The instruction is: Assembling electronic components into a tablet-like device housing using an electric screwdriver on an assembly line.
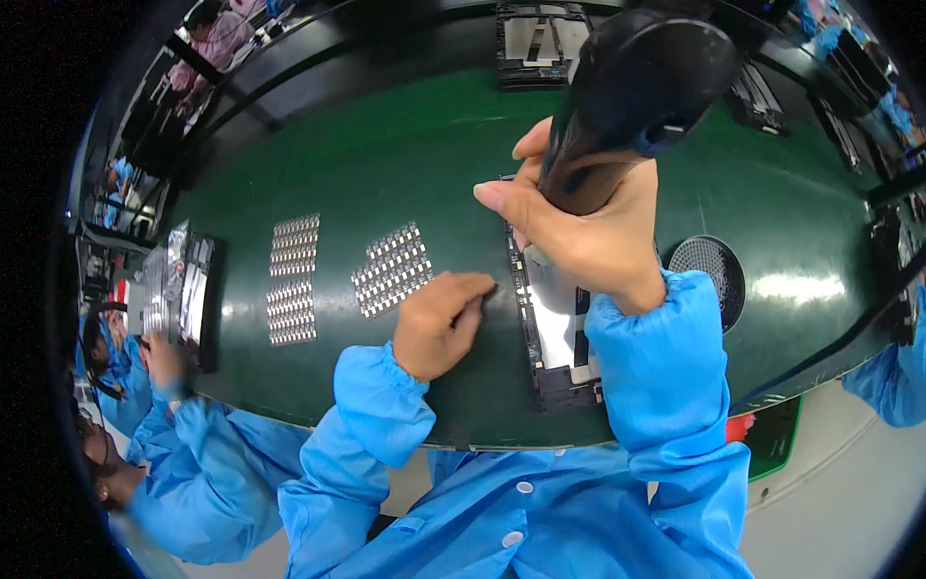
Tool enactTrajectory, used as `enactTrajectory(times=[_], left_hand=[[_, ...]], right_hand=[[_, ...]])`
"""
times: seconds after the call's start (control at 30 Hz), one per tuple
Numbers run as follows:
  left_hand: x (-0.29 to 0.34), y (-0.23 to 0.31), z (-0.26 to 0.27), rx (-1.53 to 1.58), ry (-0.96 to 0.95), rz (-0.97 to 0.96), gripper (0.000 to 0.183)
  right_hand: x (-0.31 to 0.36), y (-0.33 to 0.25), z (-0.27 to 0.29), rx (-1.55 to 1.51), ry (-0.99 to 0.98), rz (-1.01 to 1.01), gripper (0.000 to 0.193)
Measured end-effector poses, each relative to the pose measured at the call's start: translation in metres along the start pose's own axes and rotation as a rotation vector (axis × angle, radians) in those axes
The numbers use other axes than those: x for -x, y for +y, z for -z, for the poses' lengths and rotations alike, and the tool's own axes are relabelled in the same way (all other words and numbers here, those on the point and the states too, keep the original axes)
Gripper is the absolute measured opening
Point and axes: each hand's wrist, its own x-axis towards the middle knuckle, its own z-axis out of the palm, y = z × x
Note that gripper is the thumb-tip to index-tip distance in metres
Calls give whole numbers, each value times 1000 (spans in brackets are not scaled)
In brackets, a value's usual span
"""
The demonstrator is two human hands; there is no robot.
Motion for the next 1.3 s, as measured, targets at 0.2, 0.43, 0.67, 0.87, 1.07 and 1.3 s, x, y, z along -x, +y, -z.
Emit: enactTrajectory(times=[0.2,0.43,0.67,0.87,1.07,1.3], left_hand=[[2,-14,17,54,113,165,24],[-3,-26,17,-30,201,246,21],[-7,-30,18,-21,209,270,18],[-6,-30,18,-29,227,256,18],[-6,-28,17,-36,236,257,20],[-3,-23,18,-21,261,261,25]], right_hand=[[-1,11,-5,-30,103,-37,30],[-12,14,-8,-77,66,18,34],[-15,24,-7,-81,59,-30,34],[-15,28,-6,-78,55,-38,35],[-13,29,-6,-64,54,-42,34],[-6,29,-13,-9,11,-5,32]])
